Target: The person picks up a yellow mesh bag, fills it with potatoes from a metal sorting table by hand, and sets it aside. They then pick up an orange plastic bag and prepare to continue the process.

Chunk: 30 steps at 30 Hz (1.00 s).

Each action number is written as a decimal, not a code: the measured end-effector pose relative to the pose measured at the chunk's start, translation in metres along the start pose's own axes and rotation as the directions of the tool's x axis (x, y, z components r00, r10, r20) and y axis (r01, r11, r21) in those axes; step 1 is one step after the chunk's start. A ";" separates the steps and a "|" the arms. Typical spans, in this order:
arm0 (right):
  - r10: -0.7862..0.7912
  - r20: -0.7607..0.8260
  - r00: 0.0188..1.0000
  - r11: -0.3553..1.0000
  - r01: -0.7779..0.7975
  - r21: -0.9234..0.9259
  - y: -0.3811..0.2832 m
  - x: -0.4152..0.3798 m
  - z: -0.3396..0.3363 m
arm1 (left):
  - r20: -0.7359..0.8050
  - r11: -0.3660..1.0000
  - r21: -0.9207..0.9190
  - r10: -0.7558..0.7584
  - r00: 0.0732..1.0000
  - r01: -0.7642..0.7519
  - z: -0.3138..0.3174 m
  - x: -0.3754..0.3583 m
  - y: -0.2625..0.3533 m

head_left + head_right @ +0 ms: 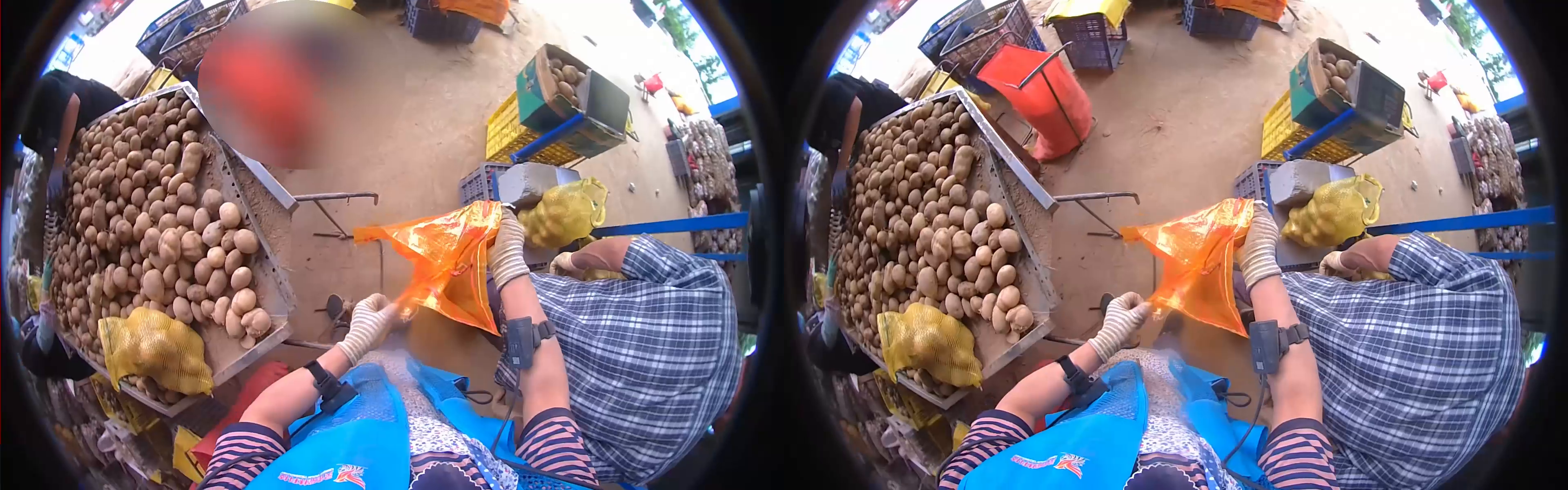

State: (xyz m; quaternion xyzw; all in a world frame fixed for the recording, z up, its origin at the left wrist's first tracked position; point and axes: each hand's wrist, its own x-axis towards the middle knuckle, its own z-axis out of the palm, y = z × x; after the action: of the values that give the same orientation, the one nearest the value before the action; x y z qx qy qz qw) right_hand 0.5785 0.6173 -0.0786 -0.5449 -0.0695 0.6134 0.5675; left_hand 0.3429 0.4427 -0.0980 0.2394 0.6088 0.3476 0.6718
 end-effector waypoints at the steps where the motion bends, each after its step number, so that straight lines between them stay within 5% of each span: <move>1: -0.170 0.088 0.982 0.950 0.187 -0.250 0.000 -0.002 0.008 | -0.014 0.992 0.098 0.077 0.997 -0.075 0.000 0.013 -0.037; 2: -0.314 0.216 0.925 0.804 0.380 -0.458 0.000 -0.002 0.012 | -0.031 0.994 0.086 0.070 0.997 -0.068 0.002 0.016 -0.043; 4: -0.339 0.384 0.859 0.508 0.511 -0.694 0.000 -0.003 0.015 | -0.153 0.993 -0.055 -0.108 0.982 0.101 0.000 0.020 -0.053; 6: -0.327 0.395 0.858 0.456 0.510 -0.730 0.005 0.002 0.011 | -0.144 0.962 -0.205 -0.213 0.966 0.181 -0.007 0.021 -0.059; 10: -0.202 0.393 0.897 0.500 0.440 -0.746 0.014 0.006 0.004 | -0.162 0.932 -0.208 -0.332 0.929 0.297 -0.016 0.017 -0.070; 12: -0.179 0.490 0.853 0.147 0.516 -0.844 0.019 0.005 0.004 | -0.135 0.892 -0.244 -0.421 0.897 0.381 -0.023 0.020 -0.075; 13: -0.151 0.533 0.832 0.064 0.547 -0.835 0.020 0.004 0.003 | -0.204 0.930 -0.105 -0.366 0.908 0.352 -0.025 0.020 -0.067; 14: -0.149 0.530 0.834 0.061 0.543 -0.837 0.023 0.002 0.004 | -0.390 0.995 0.053 -0.052 0.919 0.079 -0.030 0.031 -0.077; 15: -0.144 0.600 0.787 -0.047 0.600 -0.799 0.028 0.001 0.005 | -0.505 0.954 0.252 0.274 0.818 -0.164 -0.033 0.042 -0.083; 16: -0.126 0.665 0.737 -0.151 0.648 -0.747 0.034 -0.001 0.008 | -0.450 0.875 0.409 0.441 0.777 -0.259 -0.022 0.034 -0.038; 19: -0.035 0.669 0.742 -0.081 0.665 -0.742 0.039 -0.022 0.043 | -0.096 0.565 0.630 0.737 0.669 -0.533 0.016 0.038 0.065; 20: 0.005 0.682 0.731 -0.016 0.682 -0.731 0.040 -0.026 0.051 | -0.037 0.441 0.759 0.764 0.645 -0.479 0.028 0.047 0.074; 22: 0.119 0.645 0.755 0.095 0.638 -0.764 0.034 -0.042 0.069 | 0.050 0.605 0.699 0.490 0.870 -0.381 0.029 0.070 0.075; 24: 0.290 0.721 0.629 -0.268 0.777 -0.570 0.017 -0.066 0.080 | -0.033 0.672 0.661 0.469 0.883 -0.332 0.012 0.079 0.053; 26: 0.378 0.666 0.643 -0.355 0.765 -0.537 0.022 -0.063 0.058 | -0.105 0.736 0.609 0.445 0.889 -0.296 0.002 0.085 0.038; 28: 0.414 0.547 0.728 -0.610 0.668 -0.427 0.035 -0.044 0.029 | -0.119 0.732 0.611 0.460 0.880 -0.301 -0.016 0.083 0.028; 30: 0.352 0.611 0.709 -0.637 0.660 -0.399 0.039 -0.024 0.008 | -0.114 0.695 0.664 0.460 0.881 -0.276 -0.030 0.077 0.019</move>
State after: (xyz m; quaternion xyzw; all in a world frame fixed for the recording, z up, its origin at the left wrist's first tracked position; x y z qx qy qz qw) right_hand 0.5421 0.5896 -0.0890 -0.4683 -0.8549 0.1491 -0.1663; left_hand 0.3112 0.5099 -0.1382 0.5181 0.7139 0.2814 0.3778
